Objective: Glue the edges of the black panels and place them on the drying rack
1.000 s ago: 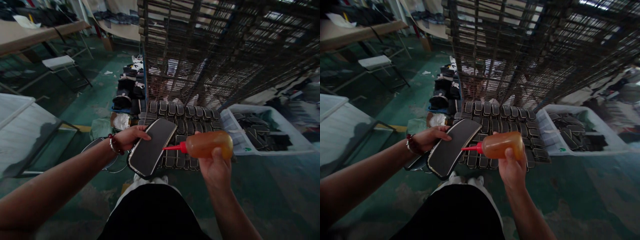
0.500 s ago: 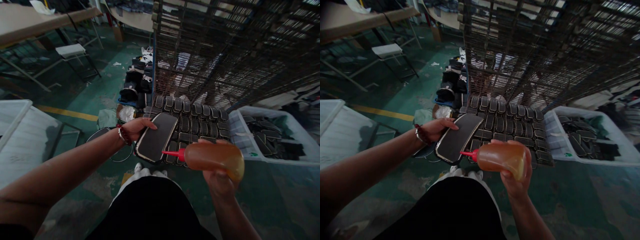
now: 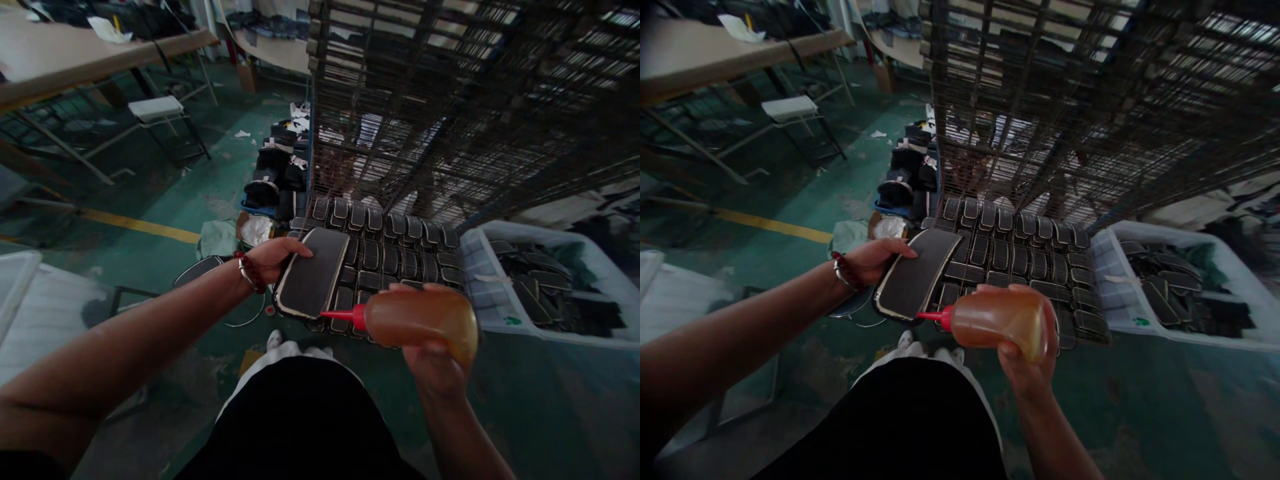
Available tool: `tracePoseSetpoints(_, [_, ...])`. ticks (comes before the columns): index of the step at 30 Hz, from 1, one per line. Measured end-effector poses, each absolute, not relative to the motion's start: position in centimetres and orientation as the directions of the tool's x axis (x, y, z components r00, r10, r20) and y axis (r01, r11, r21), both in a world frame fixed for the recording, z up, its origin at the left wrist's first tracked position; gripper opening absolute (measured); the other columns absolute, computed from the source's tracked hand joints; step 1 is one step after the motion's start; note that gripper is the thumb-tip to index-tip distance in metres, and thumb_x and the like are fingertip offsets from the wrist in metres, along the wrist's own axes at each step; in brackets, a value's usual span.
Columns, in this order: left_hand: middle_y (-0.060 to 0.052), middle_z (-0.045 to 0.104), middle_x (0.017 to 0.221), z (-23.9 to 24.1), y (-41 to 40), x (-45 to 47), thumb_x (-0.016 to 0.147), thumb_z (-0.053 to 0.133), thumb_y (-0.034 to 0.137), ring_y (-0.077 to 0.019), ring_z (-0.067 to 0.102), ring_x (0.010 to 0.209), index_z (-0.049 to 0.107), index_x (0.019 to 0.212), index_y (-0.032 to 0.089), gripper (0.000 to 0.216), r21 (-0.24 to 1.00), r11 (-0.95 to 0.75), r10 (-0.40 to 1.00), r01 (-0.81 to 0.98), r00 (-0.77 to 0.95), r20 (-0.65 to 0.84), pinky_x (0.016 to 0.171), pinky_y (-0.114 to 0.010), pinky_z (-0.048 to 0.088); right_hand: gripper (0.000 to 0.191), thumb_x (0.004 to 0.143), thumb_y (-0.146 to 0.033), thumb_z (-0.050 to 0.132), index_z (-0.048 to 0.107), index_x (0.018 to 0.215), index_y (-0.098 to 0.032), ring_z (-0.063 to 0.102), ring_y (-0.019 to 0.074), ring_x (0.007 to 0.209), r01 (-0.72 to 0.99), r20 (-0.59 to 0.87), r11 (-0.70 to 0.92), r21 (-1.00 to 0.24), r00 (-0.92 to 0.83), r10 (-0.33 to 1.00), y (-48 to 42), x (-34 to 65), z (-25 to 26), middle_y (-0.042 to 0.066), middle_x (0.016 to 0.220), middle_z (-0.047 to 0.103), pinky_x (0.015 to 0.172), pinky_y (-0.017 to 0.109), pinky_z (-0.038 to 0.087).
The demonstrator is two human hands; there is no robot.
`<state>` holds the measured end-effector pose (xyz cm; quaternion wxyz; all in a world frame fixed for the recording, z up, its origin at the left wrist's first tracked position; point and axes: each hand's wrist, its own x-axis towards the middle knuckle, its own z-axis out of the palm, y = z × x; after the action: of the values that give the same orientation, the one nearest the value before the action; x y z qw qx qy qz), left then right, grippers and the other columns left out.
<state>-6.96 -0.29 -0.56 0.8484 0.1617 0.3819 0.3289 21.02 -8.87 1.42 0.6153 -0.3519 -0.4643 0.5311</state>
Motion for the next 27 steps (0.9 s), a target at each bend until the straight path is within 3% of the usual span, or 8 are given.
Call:
tracePoseSetpoints(7, [-0.012, 0.077, 0.08, 0.3, -1.1, -4.2, 0.068, 0.067, 0.005, -0.0241, 0.074, 0.068, 0.068, 0.108, 0.007, 0.04, 0.616, 0.679, 0.731, -0.399, 0.441, -0.521, 0.066, -0.036, 0.061, 0.047, 0.075, -0.04, 0.081, 0.064, 0.116, -0.028, 0.064, 0.0314, 0.116, -0.332, 0.301, 0.351, -0.875, 0.194, 0.934, -3.3, 23.0, 1.9, 0.005, 0.117, 0.068, 0.104, 0.057, 0.049])
tracePoseSetpoints(11, [-0.013, 0.077, 0.082, 0.2, -1.4, -2.5, 0.065, 0.069, 0.005, -0.0238, 0.074, 0.067, 0.067, 0.109, 0.008, 0.044, 0.639, 0.665, 0.745, -0.386, 0.399, -0.535, 0.066, -0.036, 0.061, 0.038, 0.08, -0.035, 0.078, 0.066, 0.114, -0.027, 0.066, 0.0283, 0.114, -0.385, 0.245, 0.316, -0.867, 0.223, 0.944, -0.8, 24.5, 1.4, 0.003, 0.116, 0.07, 0.102, 0.051, 0.052])
tracePoseSetpoints(13, [-0.012, 0.077, 0.082, 0.0, -1.5, -1.7, 0.064, 0.069, 0.005, -0.0236, 0.073, 0.066, 0.067, 0.108, 0.009, 0.044, 0.653, 0.645, 0.764, -0.396, 0.356, -0.538, 0.064, -0.035, 0.061, 0.038, 0.081, -0.035, 0.078, 0.066, 0.116, -0.026, 0.068, 0.0265, 0.11, -0.43, 0.155, 0.233, -0.872, 0.208, 0.966, -0.4, 25.2, 0.8, 0.004, 0.115, 0.071, 0.096, 0.045, 0.057])
tracePoseSetpoints(17, [-0.009, 0.076, 0.08, -0.5, -1.2, -0.7, 0.066, 0.067, 0.006, -0.0237, 0.073, 0.065, 0.063, 0.112, 0.014, 0.047, 0.663, 0.639, 0.768, -0.39, 0.288, -0.572, 0.061, -0.035, 0.06, 0.043, 0.08, -0.044, 0.079, 0.064, 0.113, -0.021, 0.072, 0.0251, 0.097, -0.523, -0.221, -0.169, -0.835, 0.039, 0.974, -0.4, 25.8, -1.0, 0.008, 0.105, 0.074, 0.077, 0.038, 0.064])
tracePoseSetpoints(19, [-0.009, 0.076, 0.081, -0.9, -0.8, -0.5, 0.066, 0.067, 0.007, -0.0232, 0.073, 0.065, 0.062, 0.112, 0.014, 0.047, 0.664, 0.646, 0.763, -0.378, 0.284, -0.581, 0.061, -0.034, 0.059, 0.04, 0.081, -0.045, 0.079, 0.065, 0.11, -0.02, 0.072, 0.0239, 0.094, -0.55, -0.321, -0.255, -0.795, 0.025, 0.947, -0.2, 25.5, -1.7, 0.007, 0.104, 0.074, 0.073, 0.036, 0.065])
tracePoseSetpoints(22, [-0.009, 0.076, 0.082, -1.7, 0.1, -0.9, 0.064, 0.067, 0.008, -0.0219, 0.072, 0.065, 0.062, 0.111, 0.013, 0.047, 0.665, 0.659, 0.752, -0.351, 0.338, -0.566, 0.062, -0.033, 0.059, 0.034, 0.082, -0.04, 0.078, 0.066, 0.108, -0.022, 0.071, 0.0208, 0.095, -0.553, -0.216, -0.065, -0.831, 0.212, 0.953, 0.8, 24.3, -2.0, 0.004, 0.107, 0.072, 0.075, 0.035, 0.064])
tracePoseSetpoints(27, [-0.008, 0.076, 0.083, -2.8, 2.0, -2.4, 0.061, 0.066, 0.01, -0.0207, 0.071, 0.067, 0.065, 0.103, 0.013, 0.042, 0.679, 0.67, 0.725, -0.299, 0.461, -0.512, 0.065, -0.031, 0.057, 0.035, 0.077, -0.036, 0.082, 0.067, 0.106, -0.023, 0.07, 0.0204, 0.096, -0.413, 0.02, 0.22, -0.884, 0.437, 0.899, 2.7, 21.3, -1.9, 0.003, 0.106, 0.071, 0.081, 0.036, 0.062])
